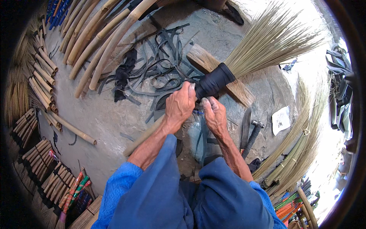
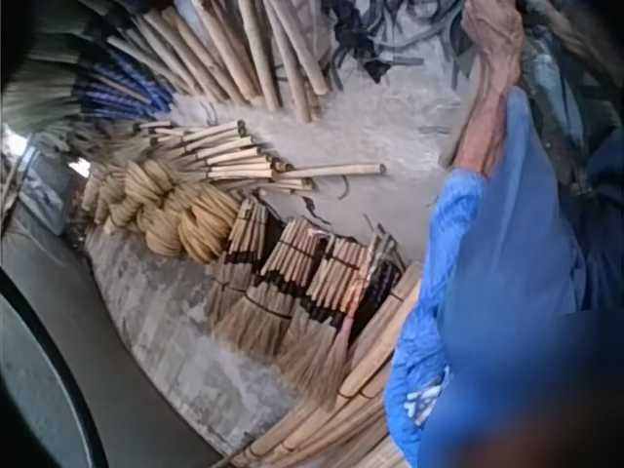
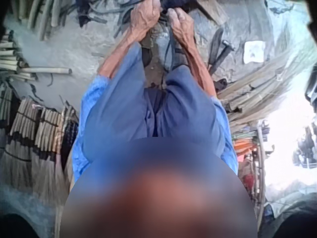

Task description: The person wraps a black rubber strip around the junction of a broom head and handle, using a hammer to secure it. They then tie a blue string around the wrapped area to complete the assembly.

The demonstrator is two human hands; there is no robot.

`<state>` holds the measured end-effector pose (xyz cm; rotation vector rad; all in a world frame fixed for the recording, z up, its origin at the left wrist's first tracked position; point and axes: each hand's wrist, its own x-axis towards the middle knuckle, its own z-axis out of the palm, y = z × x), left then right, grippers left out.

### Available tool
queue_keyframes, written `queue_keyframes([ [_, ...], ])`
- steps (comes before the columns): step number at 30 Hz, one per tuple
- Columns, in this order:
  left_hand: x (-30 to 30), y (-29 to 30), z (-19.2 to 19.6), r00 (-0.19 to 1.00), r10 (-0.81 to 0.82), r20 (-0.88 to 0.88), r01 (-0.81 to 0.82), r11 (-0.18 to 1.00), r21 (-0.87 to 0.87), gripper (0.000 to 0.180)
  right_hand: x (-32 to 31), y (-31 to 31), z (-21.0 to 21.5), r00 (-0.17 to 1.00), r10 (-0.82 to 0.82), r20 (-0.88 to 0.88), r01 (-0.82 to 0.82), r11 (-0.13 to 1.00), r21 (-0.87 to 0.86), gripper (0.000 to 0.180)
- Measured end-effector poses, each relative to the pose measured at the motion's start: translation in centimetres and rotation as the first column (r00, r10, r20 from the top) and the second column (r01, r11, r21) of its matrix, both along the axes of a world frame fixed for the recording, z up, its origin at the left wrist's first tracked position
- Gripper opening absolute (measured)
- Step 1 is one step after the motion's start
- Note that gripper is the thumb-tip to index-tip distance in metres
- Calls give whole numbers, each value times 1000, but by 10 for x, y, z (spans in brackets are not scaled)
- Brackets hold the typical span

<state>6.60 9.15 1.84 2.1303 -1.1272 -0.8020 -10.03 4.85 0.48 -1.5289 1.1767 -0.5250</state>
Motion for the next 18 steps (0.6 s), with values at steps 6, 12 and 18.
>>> queue_keyframes([
  [6, 25, -8, -12, 998, 40, 47, -37, 996, -78, 37, 19, -11, 6, 998, 63, -18, -65, 994, -93, 35],
  [12, 4, 13, -4, 901, 62, -430, -22, 995, 99, 44, -11, 10, 33, 996, 32, -86, -23, 995, 101, 40],
  [18, 14, -9, 6, 986, -105, -130, 107, 994, 5, 43, -5, 13, 16, 991, 6, -131, -6, 1000, 1, 40],
])
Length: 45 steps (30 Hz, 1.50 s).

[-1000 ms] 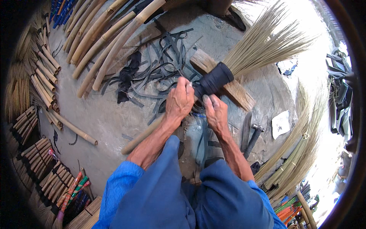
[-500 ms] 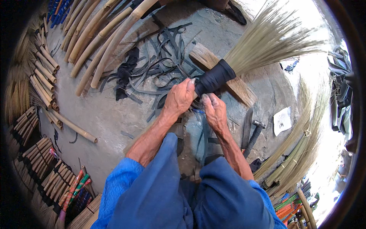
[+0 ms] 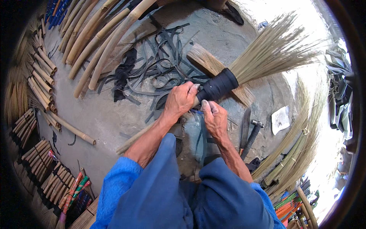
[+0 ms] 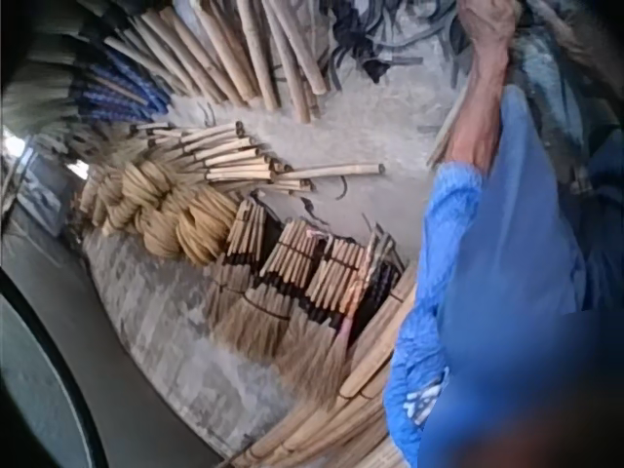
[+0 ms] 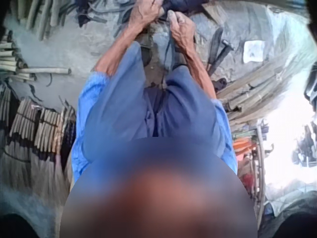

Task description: The person wraps a black rubber strip around the junction of a broom head and handle, using a hammer to secure it. They then tie a blue string around the wrapped area to complete the assembly.

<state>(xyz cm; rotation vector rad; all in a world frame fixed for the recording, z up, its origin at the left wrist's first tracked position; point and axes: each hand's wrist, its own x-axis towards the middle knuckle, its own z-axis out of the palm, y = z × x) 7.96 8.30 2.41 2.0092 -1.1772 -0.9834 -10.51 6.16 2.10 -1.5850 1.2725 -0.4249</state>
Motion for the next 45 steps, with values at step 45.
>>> queue_keyframes([
  [45, 15, -8, -33, 846, 116, -520, -77, 992, 95, 62, 6, -25, 0, 958, -113, 263, 19, 942, 335, 39],
])
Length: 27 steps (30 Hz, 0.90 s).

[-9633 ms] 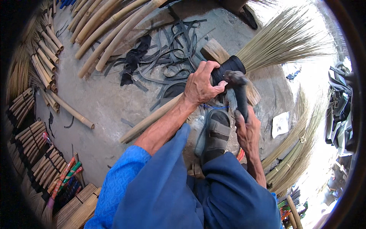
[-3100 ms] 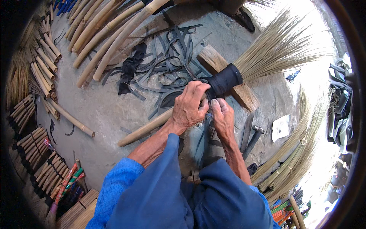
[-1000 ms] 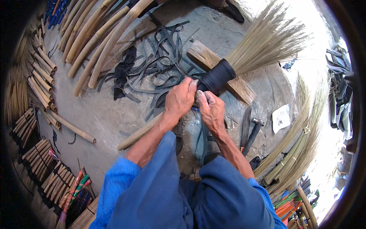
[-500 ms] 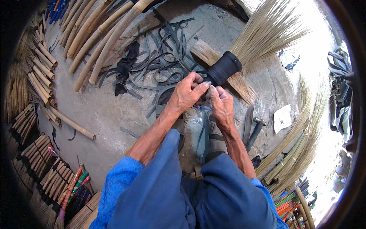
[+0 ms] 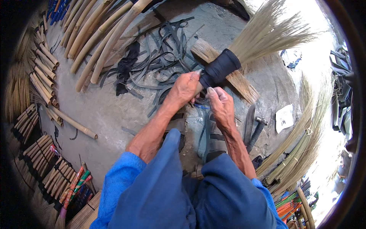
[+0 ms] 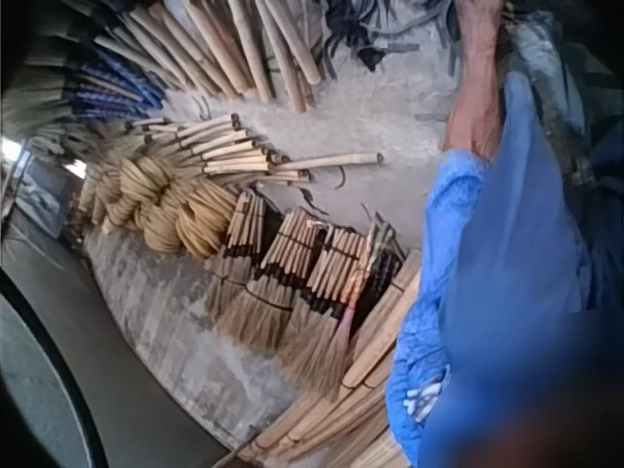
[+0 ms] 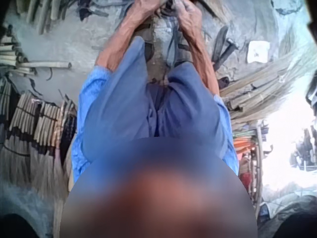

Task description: The person wraps a black rubber strip around the junction of a broom head and handle, using a hammer to secure it. They then tie a blue string around the wrapped area to complete the assembly.

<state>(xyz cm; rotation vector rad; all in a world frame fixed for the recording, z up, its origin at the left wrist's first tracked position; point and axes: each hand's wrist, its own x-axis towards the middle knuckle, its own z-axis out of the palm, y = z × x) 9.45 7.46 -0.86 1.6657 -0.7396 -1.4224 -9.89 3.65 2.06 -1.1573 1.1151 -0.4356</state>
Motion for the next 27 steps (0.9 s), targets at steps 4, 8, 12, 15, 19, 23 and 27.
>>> queue_keyframes([
  [4, 7, -7, 8, 966, -1, 259, 21, 997, -75, 60, 15, -15, -14, 987, 19, -157, -53, 976, -211, 43],
  [8, -19, 8, 20, 856, 29, 516, 38, 992, -119, 60, 7, -12, -2, 993, 28, -118, -46, 988, -150, 41],
  [12, -16, 12, 23, 980, -90, -176, 104, 992, 69, 69, -6, 10, 14, 999, -8, -35, 9, 1000, 11, 37],
  [15, -9, 4, 24, 971, -111, -210, 140, 982, 126, 68, 1, 13, 5, 994, -26, -104, 10, 989, -148, 38],
  [19, -25, 11, 29, 839, -141, 526, 106, 990, 97, 53, 7, 11, -8, 959, 11, -282, -149, 870, -470, 42],
  [23, -19, 14, 24, 933, -52, 357, 62, 998, -18, 57, 2, 15, 0, 990, -66, 122, 27, 955, 295, 37],
  [27, -3, 10, 13, 947, 58, -317, -5, 986, 166, 54, 13, 7, 8, 980, -55, 191, -9, 947, 320, 37],
])
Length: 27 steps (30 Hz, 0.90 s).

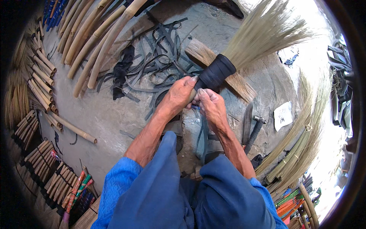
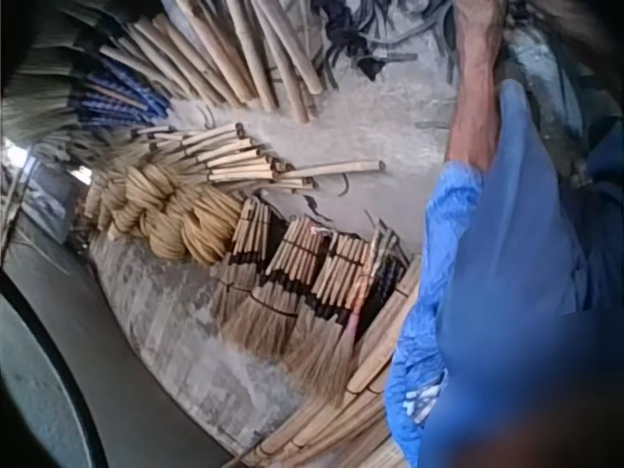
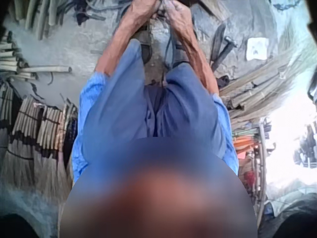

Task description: The person wraps a black rubber strip around the junction of a broom head and handle, using a hammer to secure it. They then tie a blue string around the wrapped area to complete the assembly.

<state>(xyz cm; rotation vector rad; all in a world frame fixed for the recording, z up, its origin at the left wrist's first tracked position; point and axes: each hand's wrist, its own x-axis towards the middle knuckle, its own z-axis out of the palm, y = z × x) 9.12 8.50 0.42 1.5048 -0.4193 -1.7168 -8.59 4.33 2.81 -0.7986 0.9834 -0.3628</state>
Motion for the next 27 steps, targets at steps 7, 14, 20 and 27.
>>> queue_keyframes([
  [7, 4, 4, 3, 965, 50, 257, 10, 975, -224, 42, 8, -10, -2, 1000, -13, 4, 13, 1000, -3, 39],
  [14, -5, 4, 7, 767, 47, 639, 109, 973, -203, 43, 10, -10, -14, 987, 34, -158, -79, 954, -289, 39],
  [20, -1, 6, 1, 874, 160, 459, 2, 943, -333, 44, 5, -8, -19, 994, -15, 110, 12, 999, 31, 37],
  [27, 10, 2, 0, 963, 110, 245, -45, 966, -256, 51, -18, -6, -33, 992, -112, -49, 113, 994, 4, 32],
])
